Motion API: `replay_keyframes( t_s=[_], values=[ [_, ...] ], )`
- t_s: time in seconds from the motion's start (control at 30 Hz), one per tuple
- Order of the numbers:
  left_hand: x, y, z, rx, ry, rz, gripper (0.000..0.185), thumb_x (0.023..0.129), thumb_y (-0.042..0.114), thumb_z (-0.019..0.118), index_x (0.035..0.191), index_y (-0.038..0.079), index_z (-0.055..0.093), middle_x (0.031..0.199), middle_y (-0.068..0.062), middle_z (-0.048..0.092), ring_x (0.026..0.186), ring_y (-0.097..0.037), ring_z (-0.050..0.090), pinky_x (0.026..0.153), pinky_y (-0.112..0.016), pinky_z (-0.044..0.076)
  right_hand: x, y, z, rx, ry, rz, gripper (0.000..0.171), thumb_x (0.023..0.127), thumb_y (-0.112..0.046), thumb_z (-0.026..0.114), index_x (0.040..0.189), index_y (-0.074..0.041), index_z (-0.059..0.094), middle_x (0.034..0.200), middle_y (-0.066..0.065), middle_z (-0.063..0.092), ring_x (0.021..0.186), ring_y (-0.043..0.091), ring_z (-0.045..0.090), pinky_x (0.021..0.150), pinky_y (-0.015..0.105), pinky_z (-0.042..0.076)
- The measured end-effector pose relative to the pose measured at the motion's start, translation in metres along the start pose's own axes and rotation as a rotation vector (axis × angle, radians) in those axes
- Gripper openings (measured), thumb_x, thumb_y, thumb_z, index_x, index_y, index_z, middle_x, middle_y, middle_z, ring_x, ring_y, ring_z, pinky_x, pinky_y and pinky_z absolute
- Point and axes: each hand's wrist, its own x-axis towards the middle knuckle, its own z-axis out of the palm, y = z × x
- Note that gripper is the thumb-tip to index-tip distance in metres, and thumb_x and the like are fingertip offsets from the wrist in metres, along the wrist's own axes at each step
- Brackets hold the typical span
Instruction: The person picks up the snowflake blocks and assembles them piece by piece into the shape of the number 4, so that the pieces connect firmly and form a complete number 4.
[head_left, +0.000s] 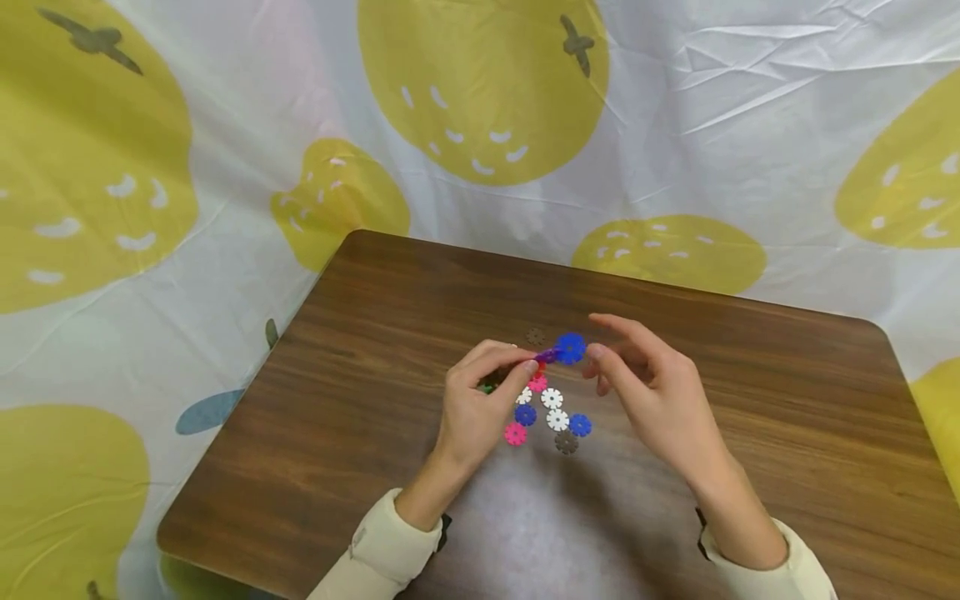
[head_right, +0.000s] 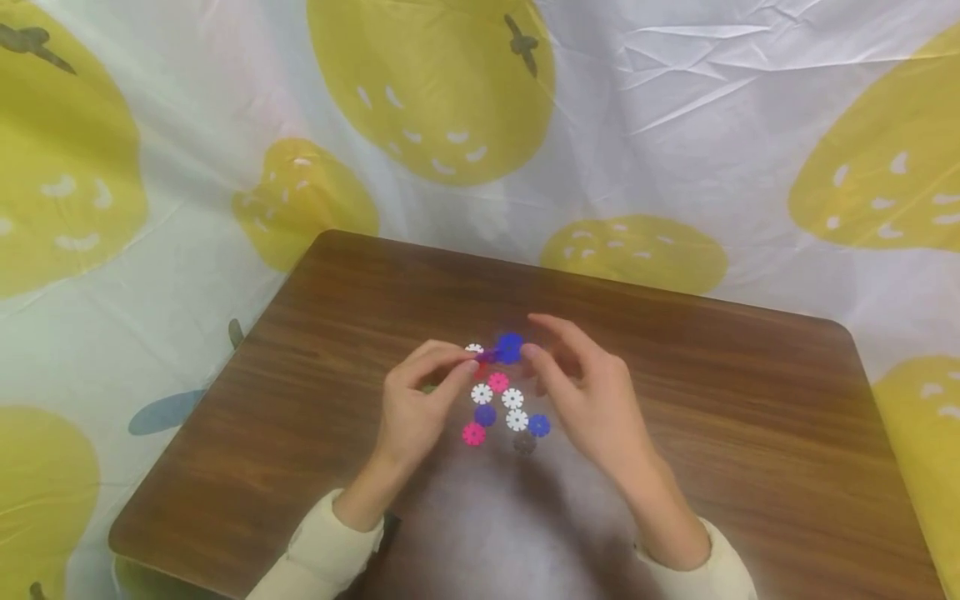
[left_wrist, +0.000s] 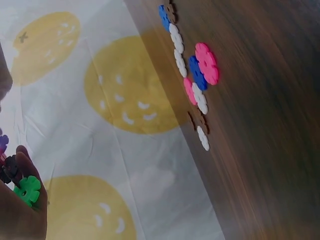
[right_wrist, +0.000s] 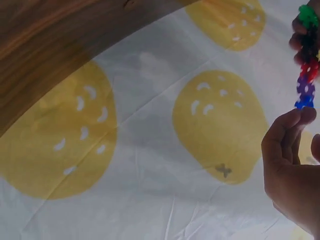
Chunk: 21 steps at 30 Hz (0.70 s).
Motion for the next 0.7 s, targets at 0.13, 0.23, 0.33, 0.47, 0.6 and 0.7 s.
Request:
replay_keyframes(
  t_s=[0.13, 0.23, 0.33, 0.47, 0.6, 0.7],
  values=[
    [0.000, -0.003, -0.005, -0.004, 0.034, 0.009, 0.008, 0.093, 0.008, 0.076, 0.099, 0.004, 0.079, 0.095, -0.011, 0.073, 0.085, -0.012, 0.067, 0.070, -0.022, 0.059, -0.002, 0.008, -0.003, -0.052, 0.066, -0.003, 0.035, 0.102, -0.021, 0.066, 0.137, -0.023, 0.065, 0.095, 0.002, 0.076, 0.080, 0.004, 0.068, 0.071, 0.010, 0.052],
    [0.001, -0.005, -0.009, -0.013, 0.049, 0.011, 0.008, 0.092, 0.007, 0.077, 0.098, 0.004, 0.080, 0.095, -0.011, 0.074, 0.085, -0.012, 0.067, 0.070, -0.021, 0.059, 0.000, 0.020, -0.001, -0.101, 0.093, -0.026, 0.037, 0.100, -0.020, 0.069, 0.137, -0.019, 0.065, 0.104, 0.001, 0.075, 0.092, 0.003, 0.066, 0.080, 0.008, 0.049],
    [0.001, -0.005, -0.011, -0.018, 0.055, 0.010, 0.008, 0.092, 0.007, 0.077, 0.098, 0.004, 0.080, 0.095, -0.012, 0.074, 0.085, -0.011, 0.067, 0.070, -0.019, 0.058, 0.003, 0.036, 0.003, -0.158, 0.075, -0.046, 0.042, 0.098, -0.021, 0.072, 0.139, -0.016, 0.063, 0.116, 0.004, 0.072, 0.105, 0.013, 0.065, 0.089, 0.023, 0.049],
    [0.001, -0.006, -0.013, -0.010, 0.068, 0.008, 0.007, 0.091, 0.007, 0.078, 0.097, 0.004, 0.080, 0.094, -0.012, 0.074, 0.085, -0.011, 0.067, 0.071, -0.018, 0.057, 0.006, 0.063, 0.011, -0.199, -0.017, -0.040, 0.056, 0.097, -0.027, 0.074, 0.148, -0.013, 0.055, 0.139, 0.011, 0.062, 0.131, 0.032, 0.058, 0.106, 0.051, 0.048],
    [0.000, -0.005, -0.014, -0.010, 0.076, -0.006, 0.007, 0.091, 0.007, 0.078, 0.097, 0.004, 0.080, 0.096, -0.012, 0.074, 0.088, -0.013, 0.068, 0.074, -0.018, 0.058, 0.008, 0.087, 0.025, -0.205, -0.095, -0.032, 0.067, 0.096, -0.026, 0.075, 0.154, -0.010, 0.046, 0.150, 0.017, 0.053, 0.138, 0.039, 0.051, 0.112, 0.062, 0.043],
    [0.000, -0.004, -0.015, -0.015, 0.080, -0.015, 0.008, 0.091, 0.007, 0.078, 0.098, 0.004, 0.080, 0.099, -0.012, 0.076, 0.092, -0.015, 0.070, 0.077, -0.021, 0.060, 0.009, 0.102, 0.037, -0.202, -0.122, -0.029, 0.068, 0.094, -0.022, 0.077, 0.153, -0.005, 0.046, 0.145, 0.021, 0.055, 0.133, 0.041, 0.054, 0.110, 0.061, 0.045]
  ],
)
